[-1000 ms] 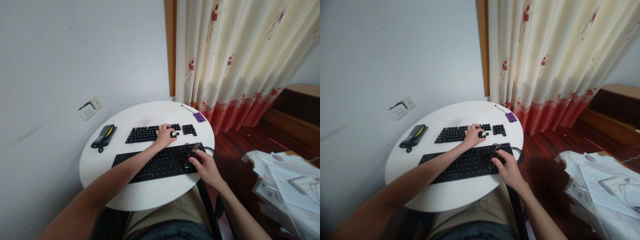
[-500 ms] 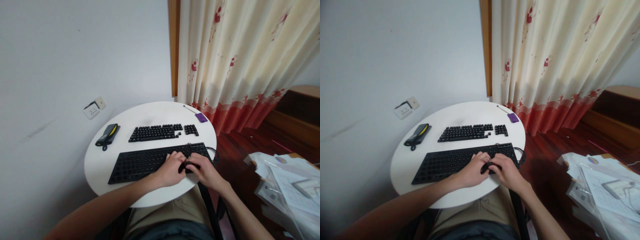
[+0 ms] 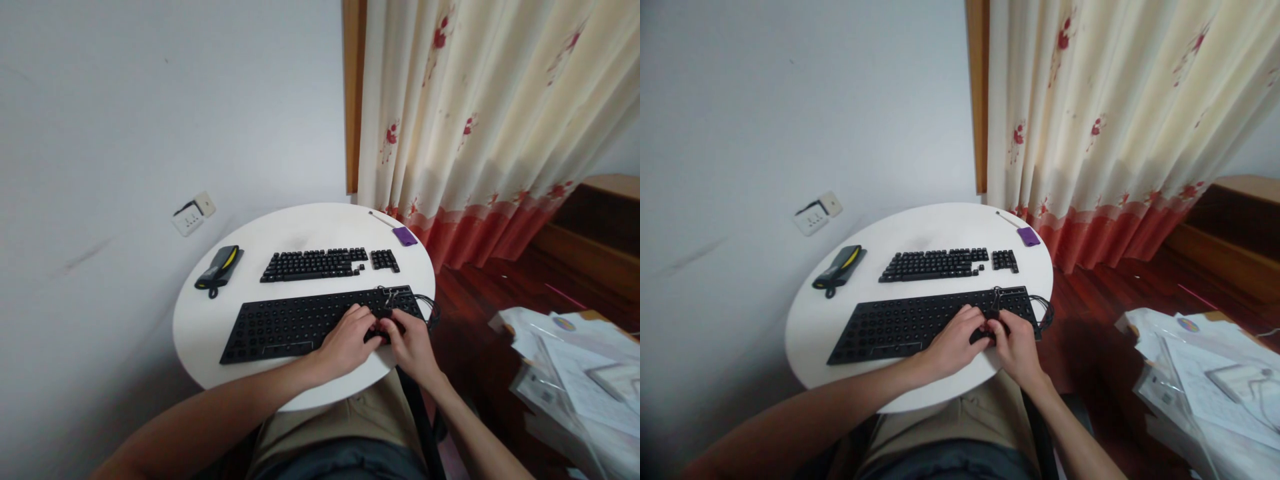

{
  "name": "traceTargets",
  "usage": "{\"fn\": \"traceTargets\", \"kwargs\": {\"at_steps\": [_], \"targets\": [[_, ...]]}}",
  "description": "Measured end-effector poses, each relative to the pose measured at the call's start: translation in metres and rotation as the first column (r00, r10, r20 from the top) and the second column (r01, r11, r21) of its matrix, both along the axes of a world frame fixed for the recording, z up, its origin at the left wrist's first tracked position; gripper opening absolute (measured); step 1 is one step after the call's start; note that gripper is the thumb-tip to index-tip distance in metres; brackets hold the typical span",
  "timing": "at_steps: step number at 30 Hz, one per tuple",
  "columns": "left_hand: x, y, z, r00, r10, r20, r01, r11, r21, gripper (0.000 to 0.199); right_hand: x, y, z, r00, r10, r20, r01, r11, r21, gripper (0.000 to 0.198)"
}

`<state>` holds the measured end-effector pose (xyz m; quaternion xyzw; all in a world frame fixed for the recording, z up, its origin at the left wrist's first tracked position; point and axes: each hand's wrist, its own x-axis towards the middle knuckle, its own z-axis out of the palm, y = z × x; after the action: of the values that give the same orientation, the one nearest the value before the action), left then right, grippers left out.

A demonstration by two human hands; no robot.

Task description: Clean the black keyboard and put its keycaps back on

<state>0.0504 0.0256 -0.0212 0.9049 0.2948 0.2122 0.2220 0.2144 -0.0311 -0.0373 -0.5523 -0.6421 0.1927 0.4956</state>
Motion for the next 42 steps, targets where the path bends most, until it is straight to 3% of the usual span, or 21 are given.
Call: {"fn": "traceTargets", "kwargs": {"at_steps": [6, 9, 11, 14, 20, 25, 29, 31, 34, 37, 42], "targets": [[0.003, 0.004, 0.001, 0.991, 0.051, 0.122, -0.034, 0.990, -0.140, 0.007, -0.004, 0.004, 0.002, 0.983, -0.155, -0.097, 0.155, 0.988, -0.015, 0.031], [0.002, 0.004, 0.003, 0.984, 0.069, 0.167, -0.040, 0.985, -0.170, 0.005, -0.008, 0.003, 0.004, 0.982, -0.184, -0.052, 0.185, 0.983, 0.010, 0.030], [0.000, 0.002, 0.004, 0.972, 0.098, 0.214, -0.061, 0.983, -0.176, 0.014, -0.011, 0.000, 0.006, 0.976, -0.219, 0.000, 0.219, 0.975, 0.038, 0.029], [-0.005, -0.002, 0.005, 0.973, 0.068, 0.219, -0.052, 0.995, -0.080, 0.020, -0.014, -0.006, 0.009, 0.973, -0.227, 0.035, 0.226, 0.974, 0.026, 0.025], [-0.009, -0.004, 0.015, 0.999, -0.042, -0.022, 0.047, 0.961, 0.273, 0.019, -0.016, -0.011, 0.014, 0.977, -0.206, -0.058, 0.205, 0.978, -0.030, 0.022], [-0.010, -0.011, 0.024, 0.995, -0.043, -0.089, 0.073, 0.926, 0.370, 0.026, -0.015, -0.008, 0.016, 0.963, -0.228, -0.146, 0.228, 0.974, -0.020, 0.026], [-0.008, -0.015, 0.030, 0.996, -0.065, 0.062, 0.037, 0.929, 0.368, 0.021, -0.013, -0.007, 0.016, 0.931, -0.232, -0.282, 0.232, 0.972, -0.032, 0.031], [-0.005, -0.005, 0.036, 0.984, -0.032, 0.176, -0.024, 0.953, 0.303, 0.018, -0.011, -0.006, 0.016, 0.907, -0.221, -0.358, 0.223, 0.974, -0.037, 0.032], [0.006, 0.033, 0.044, 0.961, 0.160, 0.226, -0.208, 0.956, 0.207, 0.016, -0.010, -0.004, 0.014, 0.887, -0.202, -0.416, 0.200, 0.979, -0.048, 0.033], [0.021, 0.084, 0.043, 0.958, 0.278, 0.071, -0.287, 0.936, 0.205, 0.013, -0.010, -0.002, 0.012, 0.886, -0.199, -0.418, 0.198, 0.979, -0.048, 0.033], [0.034, 0.132, 0.022, 0.956, 0.236, -0.173, -0.198, 0.957, 0.213, 0.016, -0.008, -0.001, 0.009, 0.887, -0.180, -0.425, 0.173, 0.983, -0.056, 0.034]]}}
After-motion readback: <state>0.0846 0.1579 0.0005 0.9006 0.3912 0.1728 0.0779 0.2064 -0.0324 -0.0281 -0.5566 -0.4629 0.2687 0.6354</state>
